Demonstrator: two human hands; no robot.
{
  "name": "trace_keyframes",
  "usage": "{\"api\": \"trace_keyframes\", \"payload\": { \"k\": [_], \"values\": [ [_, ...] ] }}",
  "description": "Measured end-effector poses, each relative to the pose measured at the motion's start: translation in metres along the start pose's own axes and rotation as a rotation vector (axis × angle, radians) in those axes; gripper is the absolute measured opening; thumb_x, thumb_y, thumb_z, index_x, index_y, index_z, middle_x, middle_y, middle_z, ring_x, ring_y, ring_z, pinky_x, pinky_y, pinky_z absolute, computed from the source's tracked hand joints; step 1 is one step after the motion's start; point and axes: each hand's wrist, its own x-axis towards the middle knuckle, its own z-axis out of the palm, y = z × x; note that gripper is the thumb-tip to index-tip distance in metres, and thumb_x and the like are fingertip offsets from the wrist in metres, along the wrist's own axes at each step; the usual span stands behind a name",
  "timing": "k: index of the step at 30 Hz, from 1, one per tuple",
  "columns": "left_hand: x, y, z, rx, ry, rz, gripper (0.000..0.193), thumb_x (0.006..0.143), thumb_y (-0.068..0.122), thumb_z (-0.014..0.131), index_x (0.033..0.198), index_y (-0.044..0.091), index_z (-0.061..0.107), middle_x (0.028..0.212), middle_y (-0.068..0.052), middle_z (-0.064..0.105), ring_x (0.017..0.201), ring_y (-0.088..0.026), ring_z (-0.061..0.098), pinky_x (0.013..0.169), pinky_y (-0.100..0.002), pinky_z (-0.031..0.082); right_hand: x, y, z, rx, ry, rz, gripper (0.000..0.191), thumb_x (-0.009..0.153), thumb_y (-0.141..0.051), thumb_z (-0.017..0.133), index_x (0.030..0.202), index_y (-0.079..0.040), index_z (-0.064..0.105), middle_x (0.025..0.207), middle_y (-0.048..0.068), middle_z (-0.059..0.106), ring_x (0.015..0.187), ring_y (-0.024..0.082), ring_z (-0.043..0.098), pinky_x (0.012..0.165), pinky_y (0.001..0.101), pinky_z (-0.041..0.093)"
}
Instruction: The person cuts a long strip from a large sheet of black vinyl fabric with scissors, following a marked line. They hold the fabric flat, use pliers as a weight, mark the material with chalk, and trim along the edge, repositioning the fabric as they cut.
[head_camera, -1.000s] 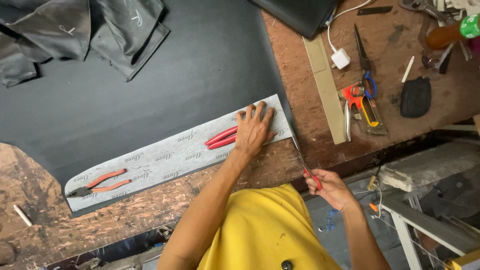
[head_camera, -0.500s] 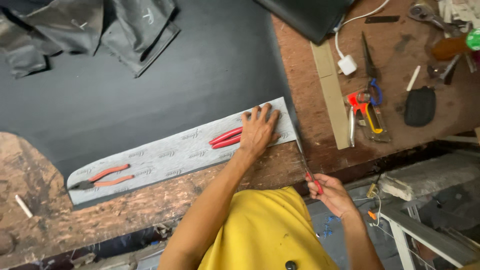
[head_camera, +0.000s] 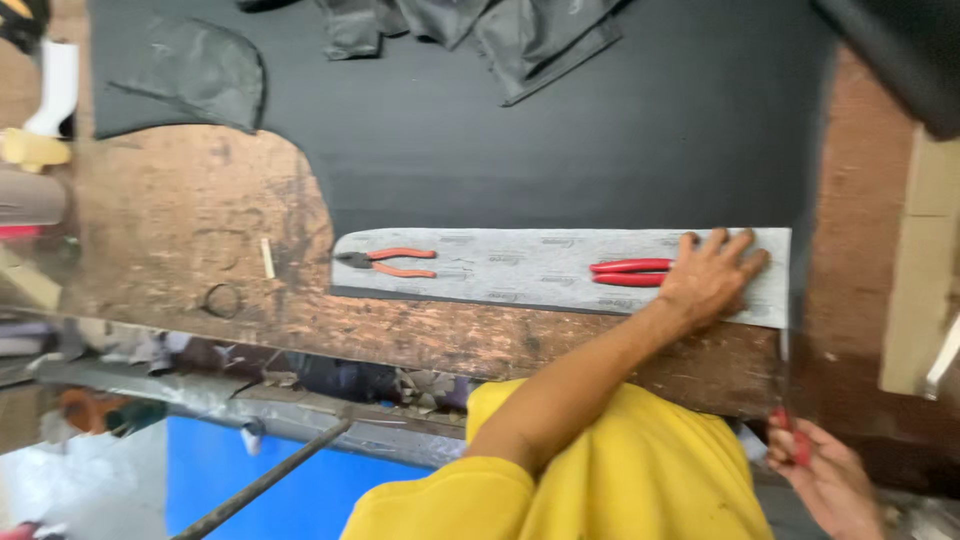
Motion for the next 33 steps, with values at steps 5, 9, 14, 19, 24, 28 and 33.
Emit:
{"api": "trace_keyframes", "payload": {
  "k": [5, 9, 14, 19, 24, 28, 33],
  "values": [
    [0.021, 0.002, 0.002, -0.174, -0.121, 0.001, 0.069, 0.073, 0.030, 0.080, 0.137, 0.020, 0.056, 0.140, -0.015, 0.051, 0.128, -0.036, 0.049, 0.099, -0.059, 0.044, -0.036, 0.014, -0.030, -0.119, 0.075, -0.075, 0.044, 0.091, -0.012, 0.072, 0.128, 0.010, 0.063, 0.093, 0.012, 0.067, 0.080, 0.020, 0.063, 0.073, 0.0337, 0.052],
    [0.036, -0.002, -0.014, -0.202, 0.034, -0.020, 0.077, 0.067, 0.032, 0.085, 0.135, 0.012, 0.056, 0.133, -0.014, 0.054, 0.122, -0.034, 0.050, 0.098, -0.057, 0.042, -0.063, 0.010, -0.041, -0.188, 0.209, -0.130, 0.039, 0.085, -0.009, 0.073, 0.122, 0.003, 0.067, 0.093, 0.008, 0.072, 0.081, 0.015, 0.066, 0.074, 0.0318, 0.053],
    [0.055, -0.003, -0.036, -0.268, -0.128, -0.095, 0.077, 0.065, 0.033, 0.089, 0.132, 0.013, 0.056, 0.122, -0.012, 0.055, 0.119, -0.033, 0.050, 0.094, -0.056, 0.041, -0.056, -0.028, -0.015, -0.418, 0.536, -0.194, 0.035, 0.083, -0.004, 0.077, 0.117, 0.000, 0.070, 0.100, 0.012, 0.076, 0.084, 0.018, 0.071, 0.077, 0.0332, 0.058],
    [0.072, -0.001, -0.033, -0.390, -0.237, -0.160, 0.062, 0.062, 0.024, 0.090, 0.117, 0.015, 0.062, 0.121, -0.011, 0.056, 0.119, -0.033, 0.052, 0.092, -0.054, 0.043, -0.021, -0.064, 0.025, -0.595, 0.732, -0.411, 0.038, 0.081, -0.011, 0.085, 0.113, 0.001, 0.070, 0.102, 0.011, 0.076, 0.089, 0.017, 0.072, 0.082, 0.0289, 0.058],
    [0.077, -0.008, -0.016, -0.440, -0.194, -0.147, 0.037, 0.074, 0.020, 0.084, 0.109, 0.021, 0.074, 0.119, -0.009, 0.063, 0.116, -0.033, 0.055, 0.090, -0.054, 0.043, -0.007, -0.086, 0.058, -1.162, 0.999, -0.694, 0.041, 0.070, -0.013, 0.095, 0.101, -0.002, 0.069, 0.099, 0.013, 0.070, 0.087, 0.028, 0.071, 0.080, 0.0402, 0.055],
    [0.082, -0.017, -0.009, -0.618, -0.187, -0.191, 0.028, 0.072, 0.021, 0.087, 0.099, 0.020, 0.081, 0.104, -0.010, 0.071, 0.109, -0.035, 0.058, 0.087, -0.053, 0.042, -0.014, -0.110, 0.075, -1.351, 0.963, -0.511, 0.040, 0.064, -0.013, 0.096, 0.099, -0.010, 0.077, 0.095, 0.013, 0.070, 0.089, 0.034, 0.070, 0.078, 0.0468, 0.055],
    [0.092, -0.025, -0.008, -0.817, -0.280, -0.247, 0.027, 0.069, 0.024, 0.089, 0.096, 0.023, 0.083, 0.093, -0.006, 0.078, 0.094, -0.025, 0.072, 0.084, -0.046, 0.047, -0.002, -0.141, 0.092, -1.229, 0.867, -0.378, 0.034, 0.075, -0.013, 0.089, 0.106, -0.008, 0.076, 0.097, 0.011, 0.075, 0.089, 0.032, 0.072, 0.077, 0.0444, 0.056]
  ]
}}
